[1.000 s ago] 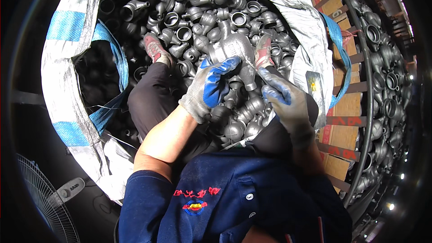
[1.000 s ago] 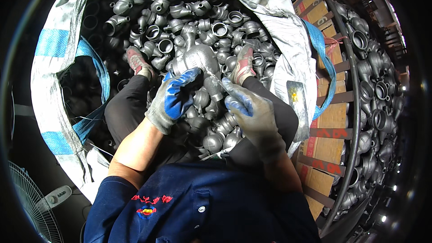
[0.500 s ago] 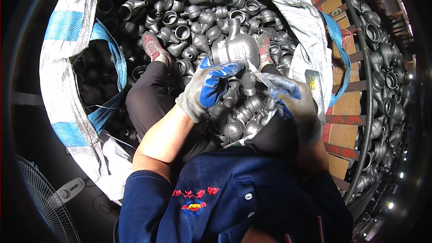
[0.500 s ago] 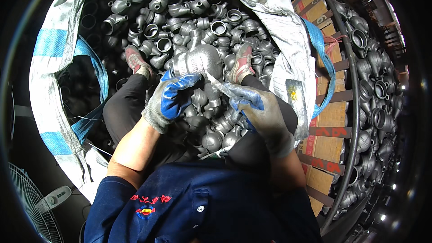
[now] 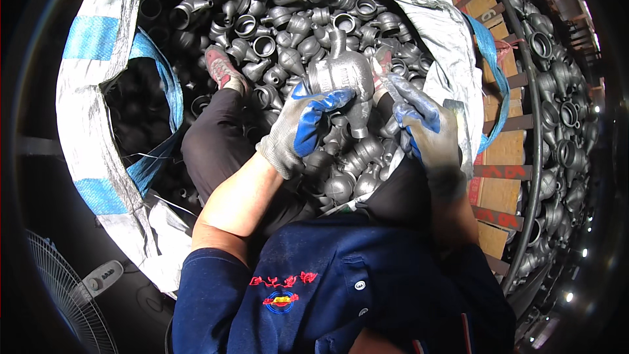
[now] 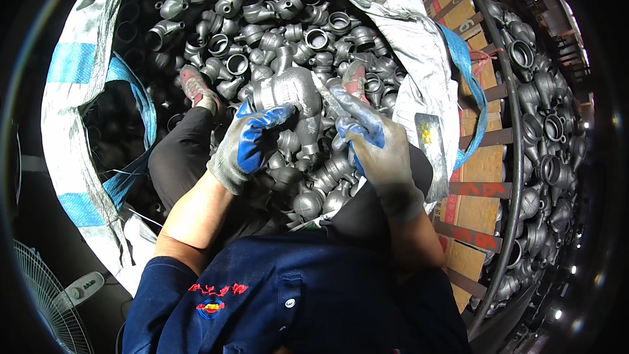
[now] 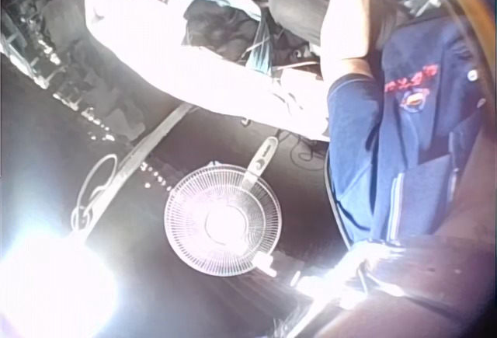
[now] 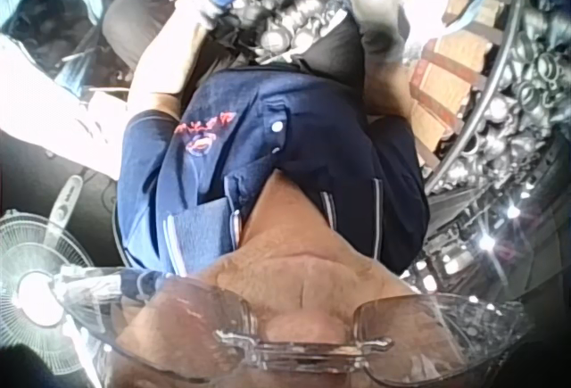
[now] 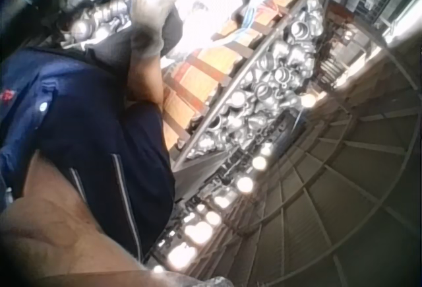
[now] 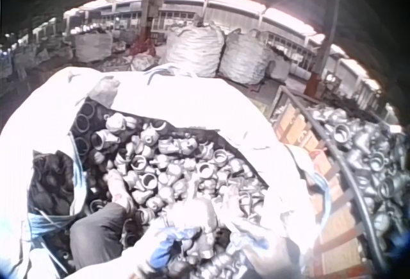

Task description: The person cleans metal casting parts by removing debris from their holes with a small pick tool.

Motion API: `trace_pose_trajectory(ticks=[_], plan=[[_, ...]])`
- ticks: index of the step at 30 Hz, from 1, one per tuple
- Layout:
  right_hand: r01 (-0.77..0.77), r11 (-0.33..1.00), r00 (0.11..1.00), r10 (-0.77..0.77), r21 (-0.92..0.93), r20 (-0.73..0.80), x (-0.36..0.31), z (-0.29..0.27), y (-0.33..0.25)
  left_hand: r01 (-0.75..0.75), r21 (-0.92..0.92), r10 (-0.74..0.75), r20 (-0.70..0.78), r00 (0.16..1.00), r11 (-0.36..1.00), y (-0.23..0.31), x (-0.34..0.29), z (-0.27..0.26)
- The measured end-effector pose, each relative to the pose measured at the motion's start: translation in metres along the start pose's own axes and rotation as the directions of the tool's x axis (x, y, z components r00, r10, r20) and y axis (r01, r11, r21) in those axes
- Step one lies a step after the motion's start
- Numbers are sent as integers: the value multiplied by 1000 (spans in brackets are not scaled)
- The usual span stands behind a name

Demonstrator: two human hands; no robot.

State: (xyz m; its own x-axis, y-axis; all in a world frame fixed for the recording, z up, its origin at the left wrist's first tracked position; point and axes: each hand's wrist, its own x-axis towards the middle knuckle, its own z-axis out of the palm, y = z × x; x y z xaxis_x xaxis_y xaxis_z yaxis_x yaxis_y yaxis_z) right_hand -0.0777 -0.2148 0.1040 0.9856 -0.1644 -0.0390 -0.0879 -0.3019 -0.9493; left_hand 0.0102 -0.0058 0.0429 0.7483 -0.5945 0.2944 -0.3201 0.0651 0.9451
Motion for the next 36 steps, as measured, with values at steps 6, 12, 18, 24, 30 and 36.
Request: trace_pose_trajectory(ticks=[6,12,18,24,30,36], plan=[[131,969,991,-129,-207,24,-10,3,-3,52,-24,-53,-14,999,998,-6,-4,0],[268,907,958,-287,-323,-12,-4,8,7,23,-10,-23,-17,1000,1000,-5,-2,0],[384,673,894,-441,-632,74,-8,7,7,-7,251,10,-14,1000,968,-4,-3,-2],[360,607,896,-437,-709,81,-12,8,8,362,-908,-523,208,827,211,1,4,4],[457,674,854,-514,-580,75,-6,0,3,-47,169,47,1,999,984,5,1,-2],[284,768,953,-291,-574,82,-4,-1,-6,-185,246,184,27,983,952,1,-2,-6]])
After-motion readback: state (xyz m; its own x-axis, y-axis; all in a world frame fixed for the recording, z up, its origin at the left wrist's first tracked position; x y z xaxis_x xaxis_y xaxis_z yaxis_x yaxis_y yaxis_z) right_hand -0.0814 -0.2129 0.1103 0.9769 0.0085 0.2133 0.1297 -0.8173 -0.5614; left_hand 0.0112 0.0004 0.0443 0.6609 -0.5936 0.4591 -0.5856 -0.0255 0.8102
